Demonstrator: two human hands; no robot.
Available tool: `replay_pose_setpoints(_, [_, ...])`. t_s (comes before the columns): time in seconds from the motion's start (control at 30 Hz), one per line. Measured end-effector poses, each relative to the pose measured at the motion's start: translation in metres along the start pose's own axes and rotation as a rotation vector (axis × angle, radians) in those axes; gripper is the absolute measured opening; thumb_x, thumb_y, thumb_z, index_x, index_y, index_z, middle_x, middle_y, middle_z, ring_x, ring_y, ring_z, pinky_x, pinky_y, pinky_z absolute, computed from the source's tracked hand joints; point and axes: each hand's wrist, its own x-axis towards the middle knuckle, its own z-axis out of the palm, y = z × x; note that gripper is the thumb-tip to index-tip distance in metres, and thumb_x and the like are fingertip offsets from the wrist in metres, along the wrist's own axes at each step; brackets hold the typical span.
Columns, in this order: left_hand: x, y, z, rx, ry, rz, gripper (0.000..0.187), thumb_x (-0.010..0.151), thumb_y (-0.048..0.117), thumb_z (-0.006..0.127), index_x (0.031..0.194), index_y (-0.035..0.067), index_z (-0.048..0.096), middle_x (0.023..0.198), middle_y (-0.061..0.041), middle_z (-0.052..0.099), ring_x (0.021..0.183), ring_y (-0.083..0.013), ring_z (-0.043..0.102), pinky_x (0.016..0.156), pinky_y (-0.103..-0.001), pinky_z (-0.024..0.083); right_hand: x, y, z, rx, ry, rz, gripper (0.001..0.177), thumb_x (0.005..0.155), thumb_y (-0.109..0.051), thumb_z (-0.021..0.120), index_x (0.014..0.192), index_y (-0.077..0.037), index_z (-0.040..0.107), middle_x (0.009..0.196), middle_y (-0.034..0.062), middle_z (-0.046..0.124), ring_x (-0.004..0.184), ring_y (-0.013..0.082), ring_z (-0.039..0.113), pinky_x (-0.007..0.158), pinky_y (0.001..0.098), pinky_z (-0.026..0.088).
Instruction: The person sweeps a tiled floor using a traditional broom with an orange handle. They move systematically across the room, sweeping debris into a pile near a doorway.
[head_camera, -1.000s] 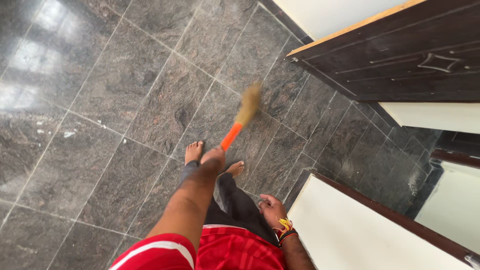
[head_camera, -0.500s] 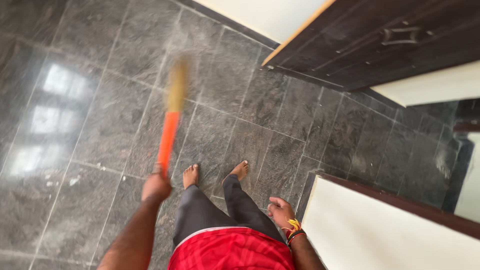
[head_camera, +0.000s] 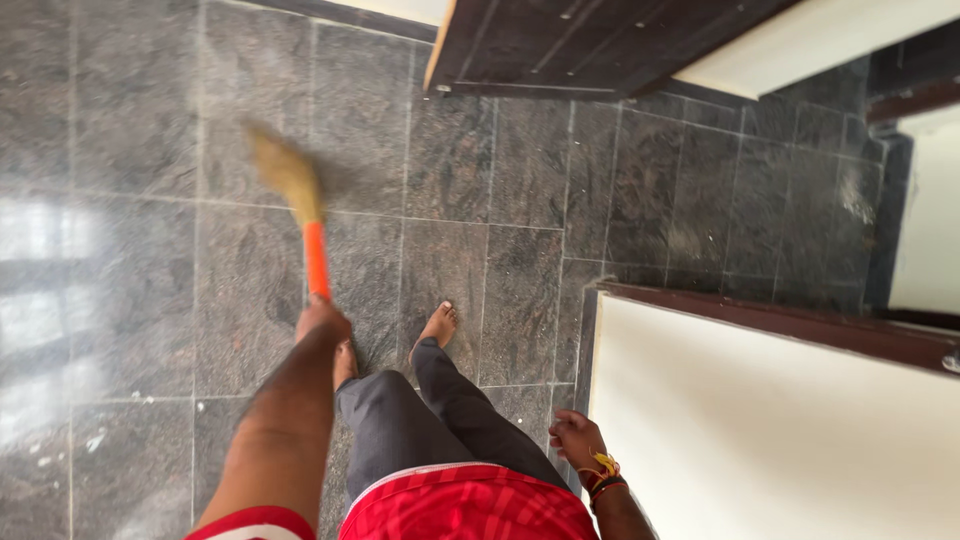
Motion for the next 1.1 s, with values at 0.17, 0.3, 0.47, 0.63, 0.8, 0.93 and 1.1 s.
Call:
replay_pose_setpoints(0.17, [-0.008, 0.106, 0.006, 0.263, -0.056, 0.274, 0.057, 0.099, 0.018, 0.053, 0.153, 0.008, 0.036, 0.136, -0.021, 0.064, 0.128, -0.0366, 0.062, 0.104, -0.046, 0.053, -0.001, 0.013, -0.013, 0.033, 0.002, 0.010, 0.049, 0.089, -0.017, 0.060, 0.136, -0.003, 0.064, 0.100, 0.0088, 0.077, 0.082, 0.0179, 0.071, 0.070, 0.0324, 0.057])
replay_pose_setpoints(0.3, [-0.024, 0.167, 0.001, 0.368, -0.001, 0.462, 0.038, 0.111, 0.027, 0.033, 0.143, 0.011, 0.049, 0.132, -0.017, 0.063, 0.122, -0.0363, 0.064, 0.098, -0.049, 0.055, 0.003, 0.009, -0.012, 0.100, -0.007, 0.001, 0.049, 0.088, -0.016, 0.062, 0.136, -0.002, 0.063, 0.100, 0.0092, 0.076, 0.082, 0.0185, 0.070, 0.069, 0.0327, 0.055])
replay_pose_setpoints(0.47, [-0.079, 0.180, -0.002, 0.502, -0.073, 0.649, 0.073, 0.087, 0.008, 0.061, 0.153, 0.018, 0.034, 0.126, -0.019, 0.063, 0.114, -0.0392, 0.068, 0.091, -0.050, 0.059, 0.008, -0.003, 0.002, 0.190, -0.029, -0.037, 0.048, 0.089, -0.015, 0.061, 0.135, -0.003, 0.063, 0.099, 0.0095, 0.075, 0.079, 0.0180, 0.068, 0.067, 0.0334, 0.054])
replay_pose_setpoints(0.63, [-0.126, 0.102, 0.004, 0.188, 0.004, 0.648, 0.056, 0.094, 0.022, 0.055, 0.148, 0.021, 0.043, 0.123, -0.023, 0.065, 0.112, -0.0447, 0.066, 0.096, -0.054, 0.053, 0.006, -0.015, 0.008, 0.272, -0.020, -0.037, 0.047, 0.090, -0.013, 0.061, 0.135, -0.002, 0.062, 0.097, 0.0082, 0.074, 0.078, 0.0161, 0.068, 0.067, 0.0319, 0.054])
replay_pose_setpoints(0.8, [-0.137, 0.022, -0.023, 0.212, 0.054, 0.307, 0.063, 0.093, 0.023, 0.055, 0.153, 0.021, 0.037, 0.127, -0.025, 0.064, 0.118, -0.0444, 0.063, 0.099, -0.054, 0.051, 0.011, 0.004, 0.015, 0.393, -0.019, -0.009, 0.047, 0.088, -0.013, 0.063, 0.134, -0.001, 0.063, 0.093, 0.0072, 0.072, 0.076, 0.0159, 0.067, 0.064, 0.0311, 0.052])
replay_pose_setpoints(0.93, [-0.083, -0.011, -0.015, 0.261, 0.112, 0.181, 0.063, 0.089, 0.024, 0.061, 0.148, 0.006, 0.044, 0.122, -0.029, 0.068, 0.115, -0.0436, 0.067, 0.099, -0.052, 0.054, 0.024, 0.030, 0.021, 0.466, -0.047, 0.055, 0.045, 0.088, -0.013, 0.064, 0.131, -0.002, 0.063, 0.091, 0.0073, 0.071, 0.074, 0.0168, 0.066, 0.061, 0.0311, 0.051])
replay_pose_setpoints(1.1, [-0.035, 0.013, 0.033, 0.414, -0.075, 0.110, 0.063, 0.079, 0.036, 0.075, 0.128, -0.002, 0.064, 0.121, -0.025, 0.074, 0.113, -0.0345, 0.074, 0.093, -0.042, 0.061, 0.026, 0.049, 0.029, 0.536, -0.026, 0.095, 0.042, 0.089, -0.012, 0.062, 0.129, -0.002, 0.064, 0.090, 0.0081, 0.070, 0.073, 0.0178, 0.065, 0.059, 0.0314, 0.050])
